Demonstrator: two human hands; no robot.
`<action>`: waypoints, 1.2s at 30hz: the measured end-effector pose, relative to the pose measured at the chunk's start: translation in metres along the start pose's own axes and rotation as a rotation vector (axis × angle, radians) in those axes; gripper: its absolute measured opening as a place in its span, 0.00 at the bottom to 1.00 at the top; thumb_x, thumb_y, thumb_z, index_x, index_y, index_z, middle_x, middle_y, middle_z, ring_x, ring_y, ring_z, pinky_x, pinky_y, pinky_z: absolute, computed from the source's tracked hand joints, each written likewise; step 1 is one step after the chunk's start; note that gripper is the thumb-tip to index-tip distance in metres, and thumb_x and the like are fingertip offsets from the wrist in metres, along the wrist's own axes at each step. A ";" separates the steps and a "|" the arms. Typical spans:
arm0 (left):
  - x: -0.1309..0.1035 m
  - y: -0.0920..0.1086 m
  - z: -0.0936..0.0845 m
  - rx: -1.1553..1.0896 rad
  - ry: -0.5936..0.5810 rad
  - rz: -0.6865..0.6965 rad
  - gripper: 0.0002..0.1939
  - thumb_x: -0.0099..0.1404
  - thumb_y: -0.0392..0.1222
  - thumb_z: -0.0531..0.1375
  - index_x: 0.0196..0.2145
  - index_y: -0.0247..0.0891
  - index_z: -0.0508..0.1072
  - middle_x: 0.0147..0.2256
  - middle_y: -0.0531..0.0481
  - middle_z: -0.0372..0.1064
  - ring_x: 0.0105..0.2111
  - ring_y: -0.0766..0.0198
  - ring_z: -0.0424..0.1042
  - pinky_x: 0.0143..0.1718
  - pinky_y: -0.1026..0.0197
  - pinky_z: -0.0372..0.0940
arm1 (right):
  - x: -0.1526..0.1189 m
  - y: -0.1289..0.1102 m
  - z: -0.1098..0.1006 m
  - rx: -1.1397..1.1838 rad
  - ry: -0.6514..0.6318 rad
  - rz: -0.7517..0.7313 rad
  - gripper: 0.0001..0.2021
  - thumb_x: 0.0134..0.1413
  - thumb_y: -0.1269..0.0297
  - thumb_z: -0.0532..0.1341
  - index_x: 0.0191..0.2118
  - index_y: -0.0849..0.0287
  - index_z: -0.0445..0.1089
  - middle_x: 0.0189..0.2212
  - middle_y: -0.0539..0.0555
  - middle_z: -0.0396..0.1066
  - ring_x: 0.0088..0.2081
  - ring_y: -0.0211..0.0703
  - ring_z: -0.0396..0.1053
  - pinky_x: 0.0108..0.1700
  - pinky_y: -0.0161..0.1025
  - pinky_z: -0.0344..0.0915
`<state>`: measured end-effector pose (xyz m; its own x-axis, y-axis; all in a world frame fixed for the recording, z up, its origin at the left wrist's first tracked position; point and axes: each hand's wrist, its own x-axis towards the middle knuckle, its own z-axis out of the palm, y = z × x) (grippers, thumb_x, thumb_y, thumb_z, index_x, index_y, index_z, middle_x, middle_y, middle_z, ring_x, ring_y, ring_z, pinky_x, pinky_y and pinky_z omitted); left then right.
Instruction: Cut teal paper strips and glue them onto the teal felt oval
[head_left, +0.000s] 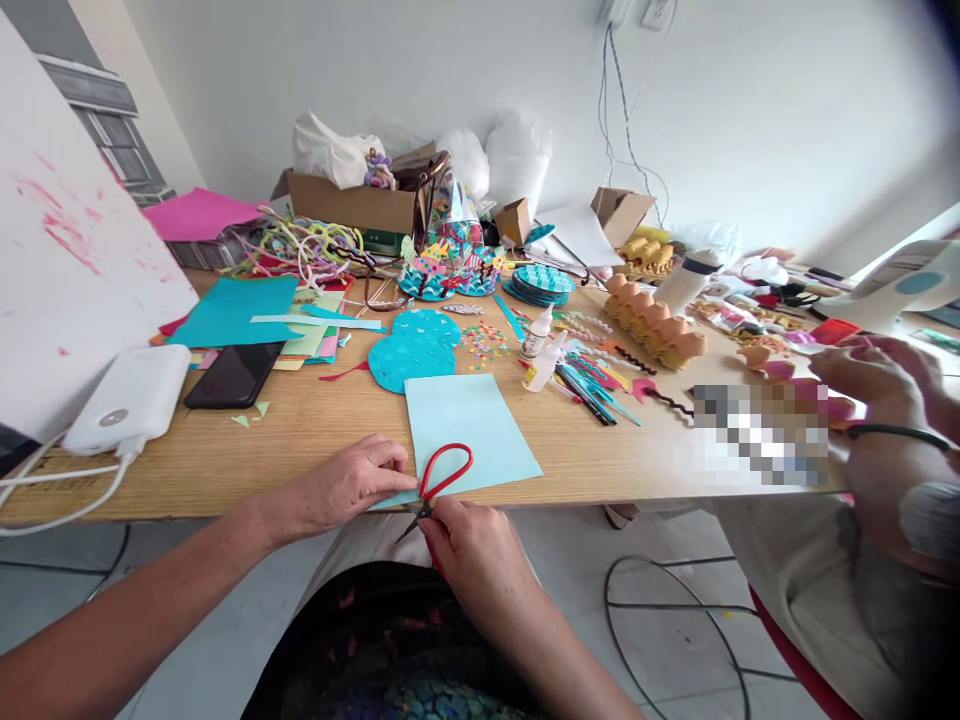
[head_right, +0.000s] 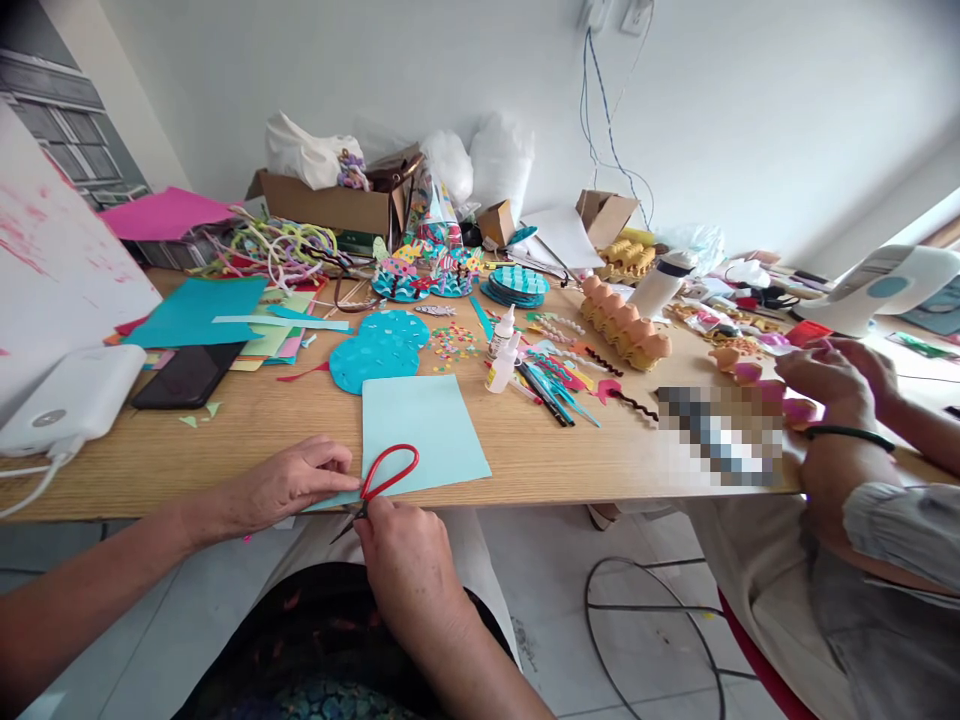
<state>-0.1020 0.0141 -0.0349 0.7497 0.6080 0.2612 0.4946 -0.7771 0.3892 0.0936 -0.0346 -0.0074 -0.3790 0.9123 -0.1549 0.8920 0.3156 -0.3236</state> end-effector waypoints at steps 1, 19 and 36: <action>0.000 0.000 0.000 0.004 0.001 -0.001 0.12 0.67 0.36 0.51 0.42 0.44 0.73 0.36 0.49 0.65 0.38 0.64 0.63 0.41 0.64 0.57 | -0.001 0.001 0.000 0.003 -0.004 0.003 0.07 0.58 0.66 0.55 0.32 0.58 0.68 0.29 0.52 0.74 0.30 0.40 0.71 0.27 0.33 0.50; -0.028 0.002 -0.028 -0.083 -0.134 -0.083 0.12 0.66 0.35 0.52 0.45 0.43 0.69 0.41 0.49 0.64 0.43 0.63 0.62 0.44 0.63 0.58 | 0.001 0.009 -0.003 0.044 0.021 -0.030 0.07 0.57 0.66 0.56 0.30 0.58 0.68 0.27 0.51 0.74 0.29 0.38 0.70 0.27 0.31 0.51; -0.009 0.010 -0.018 -0.191 -0.109 -0.126 0.08 0.66 0.37 0.53 0.40 0.40 0.71 0.37 0.51 0.64 0.37 0.66 0.65 0.39 0.68 0.59 | 0.002 0.018 -0.005 0.019 0.054 -0.009 0.08 0.57 0.66 0.55 0.28 0.58 0.66 0.27 0.50 0.74 0.28 0.37 0.69 0.25 0.32 0.46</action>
<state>-0.1118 0.0045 -0.0171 0.7357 0.6688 0.1071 0.5028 -0.6451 0.5754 0.1107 -0.0259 -0.0087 -0.3728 0.9223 -0.1017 0.8837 0.3195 -0.3421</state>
